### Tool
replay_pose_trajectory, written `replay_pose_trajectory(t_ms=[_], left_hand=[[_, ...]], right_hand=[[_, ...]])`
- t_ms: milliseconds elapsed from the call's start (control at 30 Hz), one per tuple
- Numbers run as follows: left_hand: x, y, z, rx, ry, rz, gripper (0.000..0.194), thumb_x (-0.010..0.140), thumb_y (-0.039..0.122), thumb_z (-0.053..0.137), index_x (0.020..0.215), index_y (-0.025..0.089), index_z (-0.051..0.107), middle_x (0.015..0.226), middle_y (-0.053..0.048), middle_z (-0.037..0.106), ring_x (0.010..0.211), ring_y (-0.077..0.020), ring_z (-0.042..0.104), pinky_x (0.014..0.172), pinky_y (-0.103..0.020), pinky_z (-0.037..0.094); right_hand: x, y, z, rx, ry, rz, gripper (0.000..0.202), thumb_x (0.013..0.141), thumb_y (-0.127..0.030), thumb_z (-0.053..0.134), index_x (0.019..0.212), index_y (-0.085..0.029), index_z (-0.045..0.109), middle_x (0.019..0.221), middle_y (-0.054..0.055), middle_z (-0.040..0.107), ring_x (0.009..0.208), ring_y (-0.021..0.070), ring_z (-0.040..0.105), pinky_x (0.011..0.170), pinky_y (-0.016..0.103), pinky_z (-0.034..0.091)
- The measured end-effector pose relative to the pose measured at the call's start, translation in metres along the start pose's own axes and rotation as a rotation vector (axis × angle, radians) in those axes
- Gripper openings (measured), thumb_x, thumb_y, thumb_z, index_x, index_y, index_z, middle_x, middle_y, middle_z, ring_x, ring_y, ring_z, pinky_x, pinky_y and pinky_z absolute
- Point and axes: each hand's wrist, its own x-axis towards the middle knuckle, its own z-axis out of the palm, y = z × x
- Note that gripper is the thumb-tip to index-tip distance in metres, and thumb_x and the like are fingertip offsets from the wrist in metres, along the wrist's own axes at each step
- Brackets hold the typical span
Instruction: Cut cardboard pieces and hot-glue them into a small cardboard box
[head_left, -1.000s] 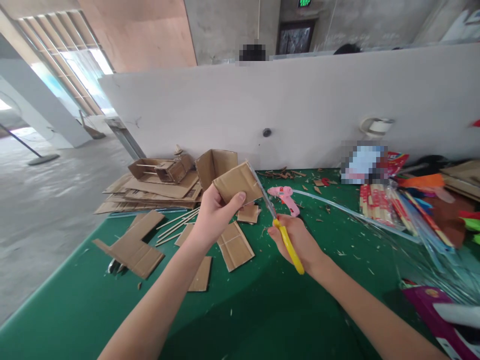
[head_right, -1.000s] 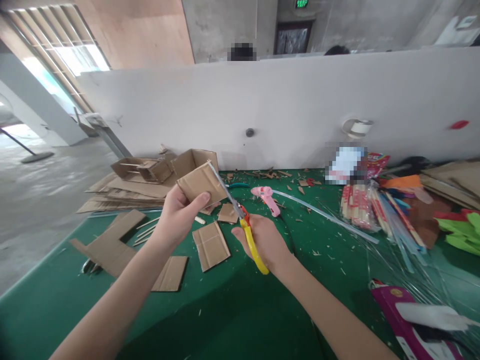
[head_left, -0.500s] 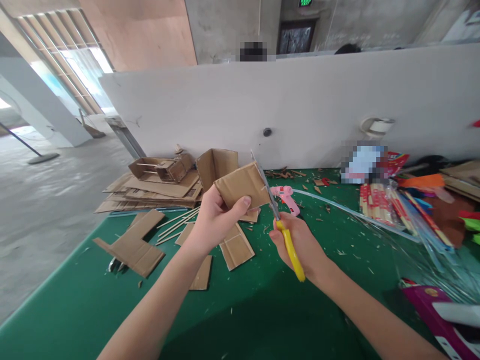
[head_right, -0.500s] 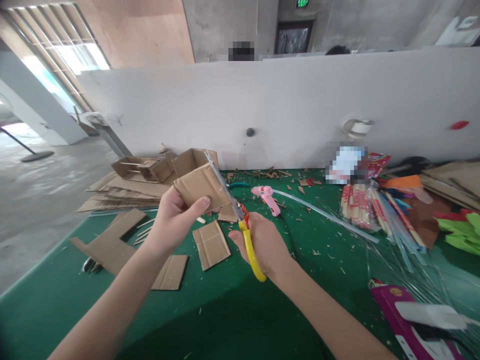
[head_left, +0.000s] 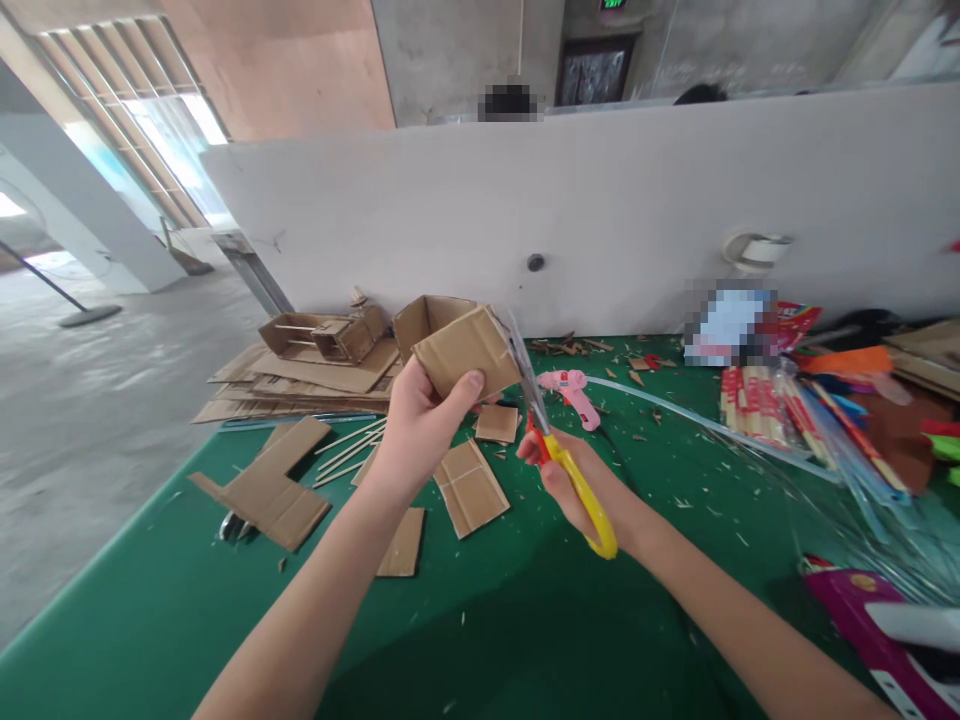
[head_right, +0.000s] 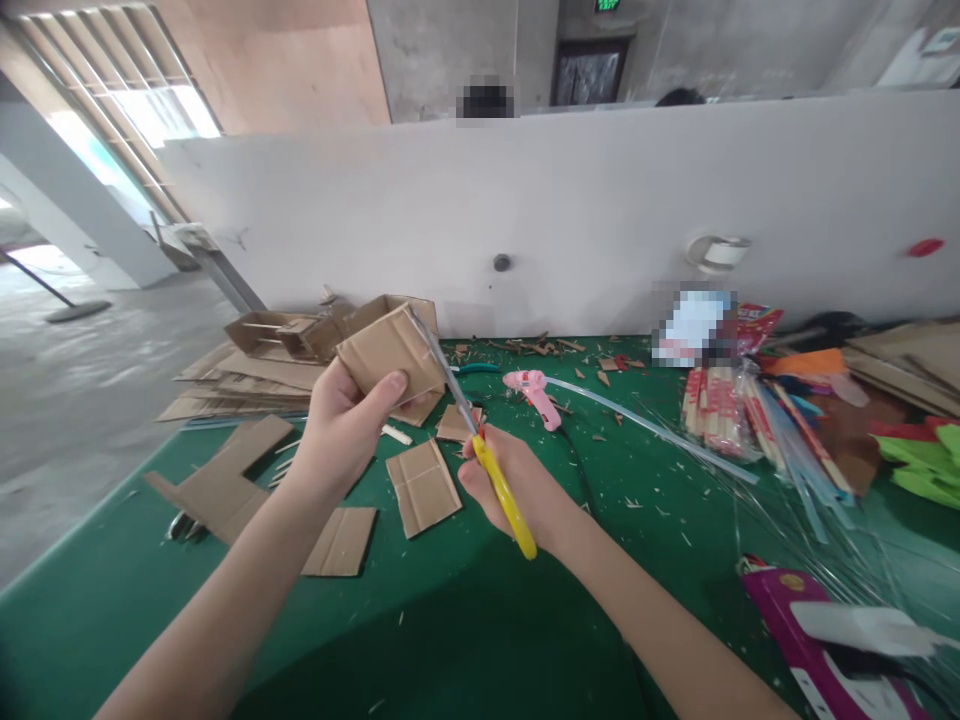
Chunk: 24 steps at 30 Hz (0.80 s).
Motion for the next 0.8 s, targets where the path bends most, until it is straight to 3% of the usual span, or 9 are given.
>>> replay_pose_trajectory(t_ms=[167, 333, 500, 667, 800], left_hand=[[0.002, -0.006, 0.0, 0.068, 0.002, -0.045, 0.028, 0.077, 0.03, 0.067, 0.097, 0.015, 0.055, 0.083, -0.004, 0.068, 0.071, -0.017, 0.067, 0.059, -0.025, 0.054], [0.0, -0.009, 0.003, 0.105, -0.047, -0.083, 0.028, 0.078, 0.03, 0.066, 0.098, 0.015, 0.055, 0.087, -0.004, 0.067, 0.069, -0.0158, 0.067, 0.06, -0.025, 0.055], [-0.002, -0.012, 0.004, 0.124, -0.085, -0.085, 0.03, 0.078, 0.031, 0.065, 0.101, 0.015, 0.055, 0.089, -0.005, 0.067, 0.075, -0.0178, 0.067, 0.064, -0.027, 0.055], [-0.001, -0.012, 0.002, 0.112, -0.09, -0.096, 0.032, 0.078, 0.032, 0.066, 0.103, 0.015, 0.055, 0.093, -0.006, 0.067, 0.076, -0.0182, 0.067, 0.067, -0.029, 0.056], [0.0, -0.012, 0.002, 0.092, -0.108, -0.101, 0.033, 0.078, 0.032, 0.065, 0.104, 0.014, 0.055, 0.099, -0.007, 0.067, 0.082, -0.019, 0.067, 0.071, -0.03, 0.056]], right_hand=[[0.0, 0.01, 0.004, 0.052, -0.03, 0.037, 0.047, 0.091, -0.062, 0.03, 0.084, -0.019, 0.047, 0.079, 0.004, 0.053, 0.06, 0.0135, 0.049, 0.054, 0.027, 0.042], [0.001, 0.013, -0.001, -0.132, -0.028, 0.015, 0.039, 0.094, -0.054, 0.03, 0.081, -0.019, 0.043, 0.069, 0.001, 0.048, 0.055, 0.0136, 0.047, 0.052, 0.027, 0.039], [0.002, 0.006, -0.001, -0.266, -0.024, 0.025, 0.032, 0.094, -0.045, 0.03, 0.079, -0.02, 0.043, 0.071, 0.004, 0.053, 0.057, 0.0158, 0.051, 0.056, 0.03, 0.043], [0.003, 0.007, -0.002, -0.443, 0.006, 0.041, 0.037, 0.093, -0.042, 0.029, 0.065, -0.021, 0.041, 0.069, 0.008, 0.056, 0.067, 0.0211, 0.056, 0.067, 0.037, 0.047], [0.002, 0.009, -0.001, -0.446, 0.023, 0.077, 0.039, 0.094, -0.041, 0.028, 0.064, -0.021, 0.043, 0.07, 0.008, 0.058, 0.065, 0.0199, 0.057, 0.066, 0.036, 0.047]])
